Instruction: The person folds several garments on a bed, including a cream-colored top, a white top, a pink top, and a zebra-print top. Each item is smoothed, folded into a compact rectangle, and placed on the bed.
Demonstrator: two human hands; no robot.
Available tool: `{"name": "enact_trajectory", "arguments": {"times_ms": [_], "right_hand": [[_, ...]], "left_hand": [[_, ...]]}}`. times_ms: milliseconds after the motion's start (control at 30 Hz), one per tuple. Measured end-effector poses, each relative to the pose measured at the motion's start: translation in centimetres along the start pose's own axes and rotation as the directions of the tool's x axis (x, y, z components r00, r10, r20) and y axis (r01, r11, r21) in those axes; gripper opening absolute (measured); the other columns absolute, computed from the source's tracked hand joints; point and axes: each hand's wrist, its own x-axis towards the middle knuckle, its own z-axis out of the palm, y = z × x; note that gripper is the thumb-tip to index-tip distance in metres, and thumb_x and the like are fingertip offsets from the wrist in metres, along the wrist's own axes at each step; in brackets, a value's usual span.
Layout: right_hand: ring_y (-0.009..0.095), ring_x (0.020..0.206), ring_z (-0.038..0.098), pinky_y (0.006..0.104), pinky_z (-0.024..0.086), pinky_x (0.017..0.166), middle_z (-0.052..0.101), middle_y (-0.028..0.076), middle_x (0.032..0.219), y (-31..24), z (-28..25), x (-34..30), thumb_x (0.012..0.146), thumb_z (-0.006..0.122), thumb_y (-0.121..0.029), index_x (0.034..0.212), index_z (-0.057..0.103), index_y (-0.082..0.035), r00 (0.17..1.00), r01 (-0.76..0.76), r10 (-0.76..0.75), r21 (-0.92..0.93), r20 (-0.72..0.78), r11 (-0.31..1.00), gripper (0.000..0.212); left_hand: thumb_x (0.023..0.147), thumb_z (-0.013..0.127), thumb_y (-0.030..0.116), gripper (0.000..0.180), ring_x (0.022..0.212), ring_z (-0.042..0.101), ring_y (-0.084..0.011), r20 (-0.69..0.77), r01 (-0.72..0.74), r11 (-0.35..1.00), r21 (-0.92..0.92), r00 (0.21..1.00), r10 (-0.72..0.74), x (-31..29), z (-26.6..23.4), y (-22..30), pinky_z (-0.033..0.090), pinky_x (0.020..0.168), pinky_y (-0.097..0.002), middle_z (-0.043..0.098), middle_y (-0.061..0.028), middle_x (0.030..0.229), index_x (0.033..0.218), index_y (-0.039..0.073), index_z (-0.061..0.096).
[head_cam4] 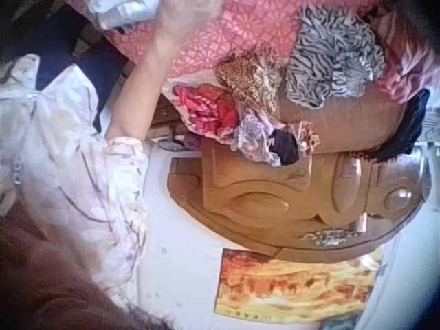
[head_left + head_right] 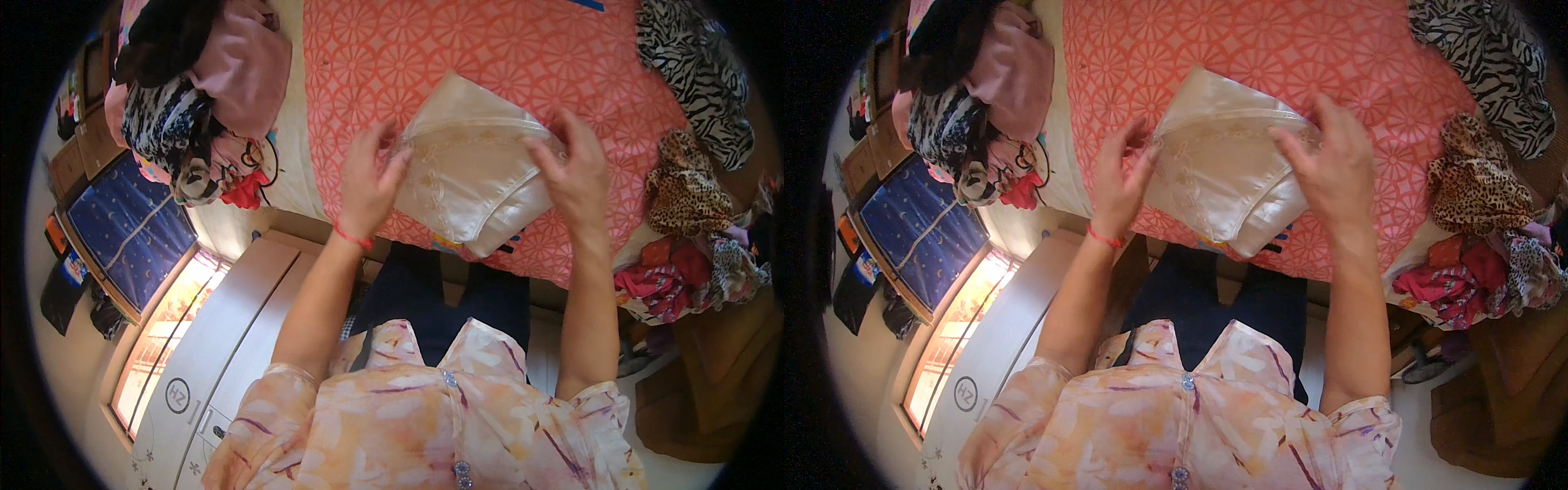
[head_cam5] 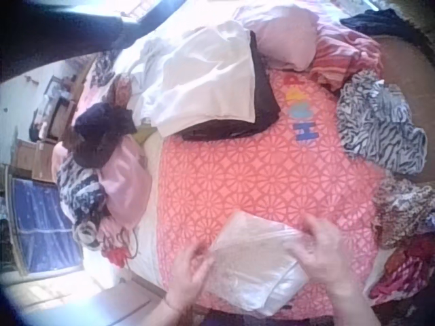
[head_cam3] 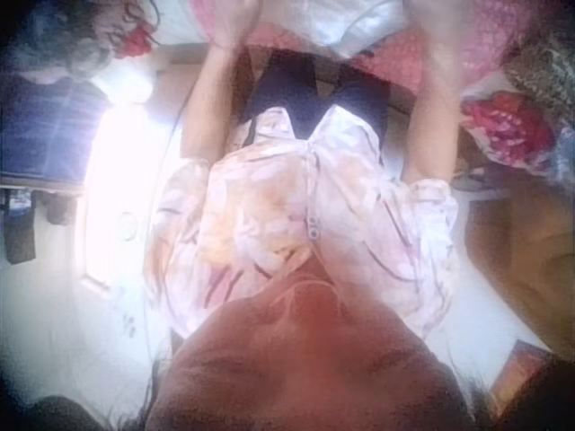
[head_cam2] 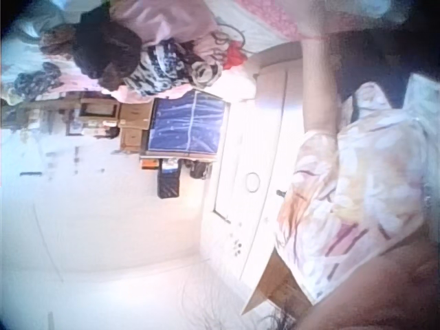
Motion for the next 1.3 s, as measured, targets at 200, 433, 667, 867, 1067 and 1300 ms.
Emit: {"name": "enact_trajectory", "arguments": {"times_ms": [200, 433, 667, 867, 1067, 1300], "right_hand": [[0.014, 0.086, 0.061, 0.0267, 0.047, 0.074, 0.065, 0.008, 0.095, 3.8, -0.5, -1.2, 0.083, 0.066, -0.023, 0.107, 0.060, 0.001, 0.870, -0.484, 0.361, 0.434, 0.337, 0.760, 0.034], [0.006, 0.069, 0.049, 0.0262, 0.048, 0.064, 0.053, -0.003, 0.082, 4.6, -0.2, -7.5, 0.092, 0.054, -0.040, 0.111, 0.056, -0.006, 0.665, -0.649, 0.553, 0.755, 0.502, 0.095, 0.039], [0.016, 0.093, 0.059, 0.0304, 0.050, 0.081, 0.060, 0.006, 0.106, 2.4, 3.7, -10.2, 0.089, 0.061, -0.028, 0.116, 0.051, -0.003, 0.746, -0.571, 0.549, 0.787, 0.377, 0.234, 0.038], [0.015, 0.091, 0.058, 0.0299, 0.047, 0.081, 0.061, 0.006, 0.103, 0.3, 3.8, -9.7, 0.085, 0.063, -0.014, 0.118, 0.051, 0.000, 0.643, -0.438, 0.638, 0.887, 0.423, -0.147, 0.038], [0.014, 0.089, 0.059, 0.0284, 0.047, 0.081, 0.063, 0.006, 0.102, -2.7, 3.4, -8.2, 0.083, 0.063, -0.007, 0.114, 0.055, 0.002, 0.771, -0.552, 0.542, 0.775, 0.335, 0.306, 0.033], [0.014, 0.090, 0.059, 0.0293, 0.047, 0.080, 0.064, 0.010, 0.101, -1.0, 3.5, -0.9, 0.085, 0.064, -0.021, 0.114, 0.054, 0.003, 0.908, -0.407, 0.318, 0.755, 0.273, 0.515, 0.039]], "left_hand": [[0.082, 0.068, 0.021, 0.041, 0.095, 0.055, -0.0123, 0.624, 0.671, 0.641, -0.372, 0.692, -0.362, 5.1, -1.2, -1.8, 0.043, 0.086, -0.0279, 0.062, -0.0040, 0.103, 0.115, -0.001, 0.057], [0.076, 0.072, 0.018, 0.038, 0.086, 0.060, -0.0143, 0.706, 0.629, 0.714, -0.307, 0.654, -0.272, 5.9, 1.4, -0.4, 0.047, 0.076, -0.0294, 0.064, -0.0063, 0.097, 0.107, 0.000, 0.060], [0.072, 0.075, 0.022, 0.047, 0.084, 0.064, -0.0176, 0.290, 0.186, 0.982, 0.025, 0.939, -0.185, 1.5, 3.4, 0.9, 0.050, 0.071, -0.0317, 0.065, -0.0179, 0.091, 0.106, -0.004, 0.055], [0.089, 0.058, 0.019, 0.035, 0.090, 0.062, -0.0174, 0.740, 0.783, 0.400, -0.476, 0.603, -0.299, 4.6, -0.1, -0.4, 0.050, 0.079, -0.0295, 0.063, -0.0084, 0.104, 0.115, -0.003, 0.054], [0.088, 0.063, 0.021, 0.026, 0.074, 0.054, -0.0095, 0.283, 0.511, 0.665, -0.544, 0.858, -0.429, 2.9, 1.7, 0.6, 0.045, 0.065, -0.0255, 0.061, -0.0025, 0.087, 0.100, -0.001, 0.057], [0.090, 0.059, 0.037, 0.047, 0.102, 0.056, -0.0170, 0.444, 0.609, 0.313, -0.729, 0.769, -0.460, -0.8, -2.1, -1.8, 0.048, 0.086, -0.0307, 0.057, -0.0063, 0.115, 0.122, 0.005, 0.047]]}}
